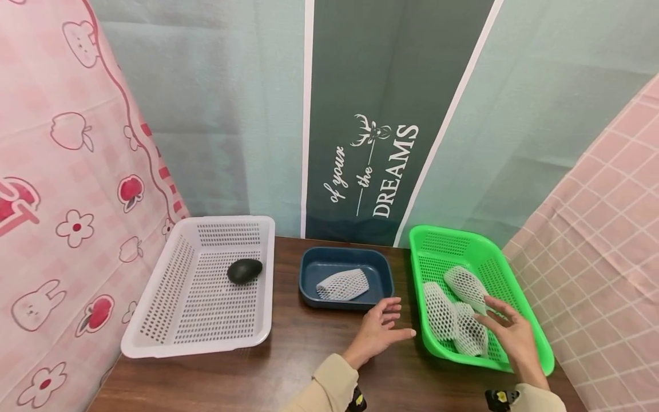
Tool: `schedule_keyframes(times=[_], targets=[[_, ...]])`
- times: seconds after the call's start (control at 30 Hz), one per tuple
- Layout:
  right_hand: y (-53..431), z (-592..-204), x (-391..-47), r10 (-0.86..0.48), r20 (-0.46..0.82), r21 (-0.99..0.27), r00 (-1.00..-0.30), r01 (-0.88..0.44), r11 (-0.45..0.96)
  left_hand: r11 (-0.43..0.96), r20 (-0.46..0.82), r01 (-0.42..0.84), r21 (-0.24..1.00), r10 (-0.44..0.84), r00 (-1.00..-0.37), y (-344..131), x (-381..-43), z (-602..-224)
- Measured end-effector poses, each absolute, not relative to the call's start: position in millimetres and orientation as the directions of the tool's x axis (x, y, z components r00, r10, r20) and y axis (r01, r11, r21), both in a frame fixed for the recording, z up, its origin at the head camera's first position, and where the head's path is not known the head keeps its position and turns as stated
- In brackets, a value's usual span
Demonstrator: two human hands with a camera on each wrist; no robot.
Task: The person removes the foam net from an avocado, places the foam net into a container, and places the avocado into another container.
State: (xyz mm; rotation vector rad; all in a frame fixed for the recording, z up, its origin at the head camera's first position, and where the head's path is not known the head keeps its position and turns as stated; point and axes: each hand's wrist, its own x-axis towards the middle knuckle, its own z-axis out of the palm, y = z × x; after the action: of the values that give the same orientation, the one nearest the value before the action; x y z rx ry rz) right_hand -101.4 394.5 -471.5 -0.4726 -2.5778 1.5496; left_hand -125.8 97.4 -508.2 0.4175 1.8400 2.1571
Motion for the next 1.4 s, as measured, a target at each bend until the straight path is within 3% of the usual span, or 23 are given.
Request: schedule_keyframes(times=[0.33, 0.7, 0.93, 1.4], targets=[[405.6, -476.8, -103.0, 0.150, -0.200, -0.847, -0.968, 0.247, 0.470, -0.150, 0.024, -0.038, 0.988, 0.395, -0.918, 110.5, -118.6, -516.0], [406.4, -480.3, -105.5, 0.137, -0.239, -0.846, -0.961, 0.276, 0.456, -0.167, 0.009, -0.065, 0.984, 0.409, -0.912, 123.1, -116.2, -523.9], [411.4, -486.2, -109.4, 0.137, -0.269, -0.824, -0.953, 0.301, 0.480, -0.064, -0.020, -0.051, 0.997, 0.408, -0.913, 133.1, -109.7, -524.7], [420.8, -489.9, -115.2, 0.069, -0.350, -0.816, -0.934, 0.340, 0.467, -0.117, 0.059, 0.009, 0.993, 0.438, -0.897, 147.2, -110.9, -534.3]])
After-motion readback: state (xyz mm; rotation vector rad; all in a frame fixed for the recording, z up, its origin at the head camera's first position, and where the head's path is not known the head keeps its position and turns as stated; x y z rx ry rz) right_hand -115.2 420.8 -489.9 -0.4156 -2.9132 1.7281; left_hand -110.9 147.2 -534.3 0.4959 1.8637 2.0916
